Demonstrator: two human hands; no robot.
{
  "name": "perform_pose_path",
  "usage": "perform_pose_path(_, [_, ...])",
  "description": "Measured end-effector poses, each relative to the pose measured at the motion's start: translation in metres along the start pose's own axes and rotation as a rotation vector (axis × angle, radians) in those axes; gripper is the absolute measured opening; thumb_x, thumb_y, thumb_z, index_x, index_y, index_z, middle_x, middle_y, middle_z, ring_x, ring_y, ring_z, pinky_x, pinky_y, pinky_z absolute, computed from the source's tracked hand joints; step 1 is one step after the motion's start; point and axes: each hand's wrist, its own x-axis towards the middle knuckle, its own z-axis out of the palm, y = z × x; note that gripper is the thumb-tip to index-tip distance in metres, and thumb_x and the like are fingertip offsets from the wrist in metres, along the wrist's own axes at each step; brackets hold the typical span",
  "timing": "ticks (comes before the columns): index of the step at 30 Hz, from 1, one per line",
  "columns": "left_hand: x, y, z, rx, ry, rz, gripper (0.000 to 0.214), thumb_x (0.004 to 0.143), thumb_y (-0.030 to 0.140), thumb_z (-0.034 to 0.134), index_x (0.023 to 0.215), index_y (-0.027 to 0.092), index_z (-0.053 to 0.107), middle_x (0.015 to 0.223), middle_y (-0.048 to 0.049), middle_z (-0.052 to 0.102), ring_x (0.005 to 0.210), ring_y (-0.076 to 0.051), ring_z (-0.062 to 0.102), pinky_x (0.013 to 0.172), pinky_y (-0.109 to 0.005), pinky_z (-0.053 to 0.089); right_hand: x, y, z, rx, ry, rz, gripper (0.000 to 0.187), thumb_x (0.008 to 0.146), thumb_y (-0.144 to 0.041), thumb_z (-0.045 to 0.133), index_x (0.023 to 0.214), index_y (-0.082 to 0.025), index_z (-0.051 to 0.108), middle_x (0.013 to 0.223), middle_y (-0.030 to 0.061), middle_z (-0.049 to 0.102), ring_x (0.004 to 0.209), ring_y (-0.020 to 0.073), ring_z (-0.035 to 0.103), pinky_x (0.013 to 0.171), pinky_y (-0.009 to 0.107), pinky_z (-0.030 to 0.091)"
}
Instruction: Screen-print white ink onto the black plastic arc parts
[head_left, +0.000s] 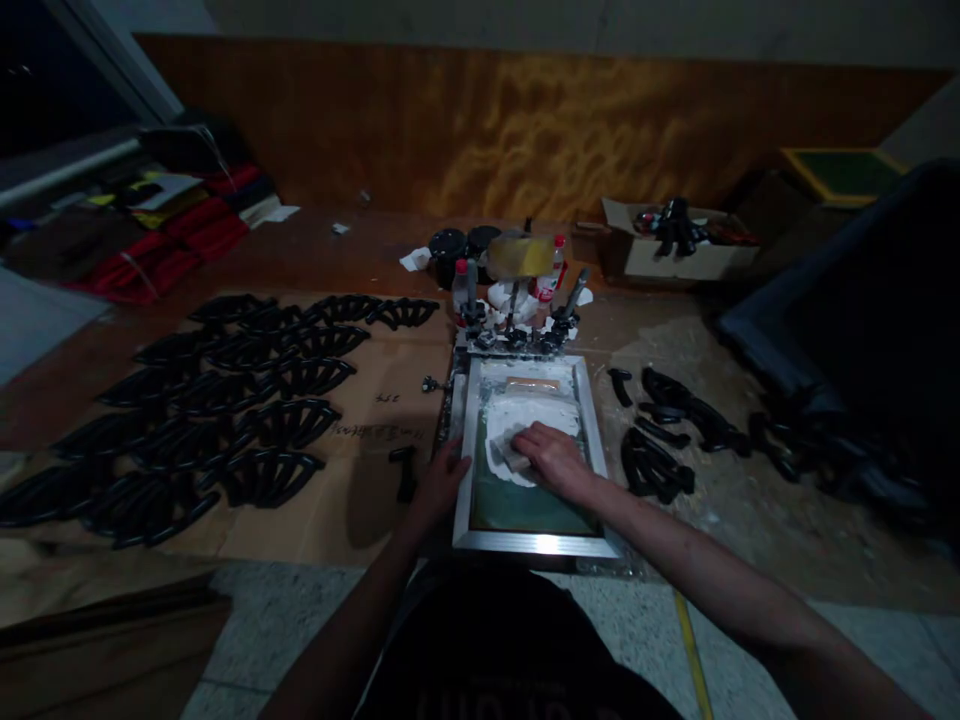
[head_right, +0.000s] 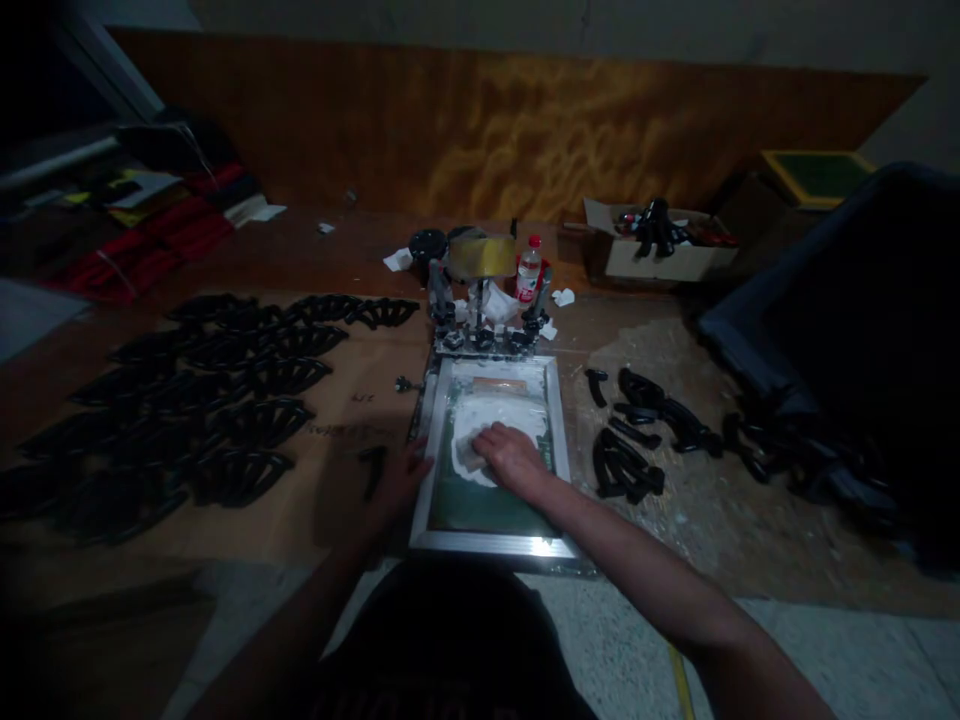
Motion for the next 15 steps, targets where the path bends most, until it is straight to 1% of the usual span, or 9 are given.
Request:
perform_pose_path(2, [-0.002, 0.003, 0.000, -0.021, 0.008, -0.007, 0.054, 0.087, 0.033, 0.058, 0.136, 0.012, 0.056, 0.106, -0.0123, 0.075, 0.094, -0.025, 0.070, 0.084, -0.038, 0.056, -0.008, -0.004, 0.009, 0.006, -0.010, -0.057, 0.027, 0.084, -0.010, 0.054, 0.106, -0.016, 0.069, 0.106, 0.0122, 0.070, 0.098, 0.0243, 0.060, 0.083, 0.034, 0.047])
perform_pose_path(3, [-0.002, 0.004, 0.000, -0.028, 0.010, -0.013, 0.054, 0.086, 0.034, 0.058, 0.136, 0.012, 0.056, 0.106, -0.0121, 0.075, 0.093, -0.024, 0.071, 0.083, -0.037, 0.056, -0.011, -0.006, 0.012, 0.025, -0.027, -0.085, 0.027, 0.084, -0.010, 0.054, 0.106, -0.016, 0.069, 0.105, 0.0114, 0.070, 0.097, 0.0239, 0.060, 0.083, 0.034, 0.048])
perform_pose_path(5, [-0.002, 0.006, -0.002, -0.021, 0.004, -0.034, 0.057, 0.086, 0.035, 0.059, 0.138, 0.013, 0.054, 0.101, -0.0108, 0.075, 0.089, -0.024, 0.071, 0.079, -0.035, 0.057, -0.009, -0.008, 0.008, 0.064, -0.038, -0.074, 0.025, 0.084, -0.011, 0.056, 0.104, -0.017, 0.070, 0.100, 0.0097, 0.071, 0.096, 0.0231, 0.062, 0.082, 0.032, 0.048])
perform_pose_path(6, [-0.003, 0.008, -0.003, -0.010, 0.000, -0.043, 0.058, 0.086, 0.035, 0.059, 0.139, 0.013, 0.054, 0.097, -0.0095, 0.075, 0.086, -0.023, 0.071, 0.076, -0.035, 0.056, -0.003, -0.008, 0.003, 0.073, -0.025, -0.029, 0.025, 0.086, -0.013, 0.057, 0.107, -0.017, 0.070, 0.099, 0.0094, 0.071, 0.096, 0.0230, 0.062, 0.082, 0.031, 0.048])
perform_pose_path(8, [-0.005, 0.013, -0.008, -0.001, -0.010, -0.049, 0.061, 0.085, 0.035, 0.059, 0.142, 0.015, 0.052, 0.090, -0.0068, 0.074, 0.079, -0.022, 0.069, 0.073, -0.035, 0.056, 0.015, -0.005, -0.015, 0.068, 0.033, 0.098, 0.034, 0.091, -0.020, 0.059, 0.124, -0.017, 0.066, 0.107, 0.0106, 0.071, 0.099, 0.0235, 0.063, 0.082, 0.030, 0.048])
perform_pose_path(10, [-0.009, 0.024, -0.014, -0.029, -0.013, -0.030, 0.062, 0.084, 0.038, 0.060, 0.142, 0.019, 0.052, 0.088, -0.0052, 0.074, 0.077, -0.022, 0.068, 0.070, -0.035, 0.056, 0.034, 0.008, -0.038, 0.047, 0.122, 0.218, 0.049, 0.095, -0.031, 0.061, 0.142, -0.020, 0.054, 0.117, 0.0121, 0.070, 0.102, 0.0247, 0.064, 0.082, 0.031, 0.048])
perform_pose_path(11, [-0.013, 0.032, -0.018, -0.050, -0.001, -0.010, 0.060, 0.083, 0.040, 0.061, 0.139, 0.020, 0.055, 0.090, -0.0052, 0.074, 0.078, -0.023, 0.068, 0.070, -0.035, 0.056, 0.040, 0.018, -0.050, 0.042, 0.174, 0.277, 0.054, 0.096, -0.036, 0.061, 0.146, -0.021, 0.050, 0.118, 0.0121, 0.070, 0.101, 0.0250, 0.065, 0.082, 0.031, 0.048])
perform_pose_path(13, [-0.020, 0.054, -0.025, -0.084, 0.057, 0.043, 0.047, 0.085, 0.044, 0.058, 0.124, 0.021, 0.066, 0.094, -0.0061, 0.074, 0.083, -0.024, 0.068, 0.072, -0.036, 0.056, 0.040, 0.047, -0.072, 0.076, 0.323, 0.427, 0.051, 0.097, -0.039, 0.059, 0.144, -0.021, 0.053, 0.110, 0.0106, 0.073, 0.094, 0.0232, 0.067, 0.081, 0.030, 0.048])
perform_pose_path(15, [-0.023, 0.081, -0.031, -0.099, 0.137, 0.112, 0.038, 0.089, 0.047, 0.050, 0.103, 0.020, 0.073, 0.094, -0.0070, 0.073, 0.088, -0.024, 0.067, 0.075, -0.036, 0.056, 0.026, 0.078, -0.086, 0.159, 0.501, 0.591, 0.040, 0.100, -0.036, 0.052, 0.132, -0.014, 0.062, 0.096, 0.0094, 0.074, 0.083, 0.0195, 0.066, 0.078, 0.029, 0.048])
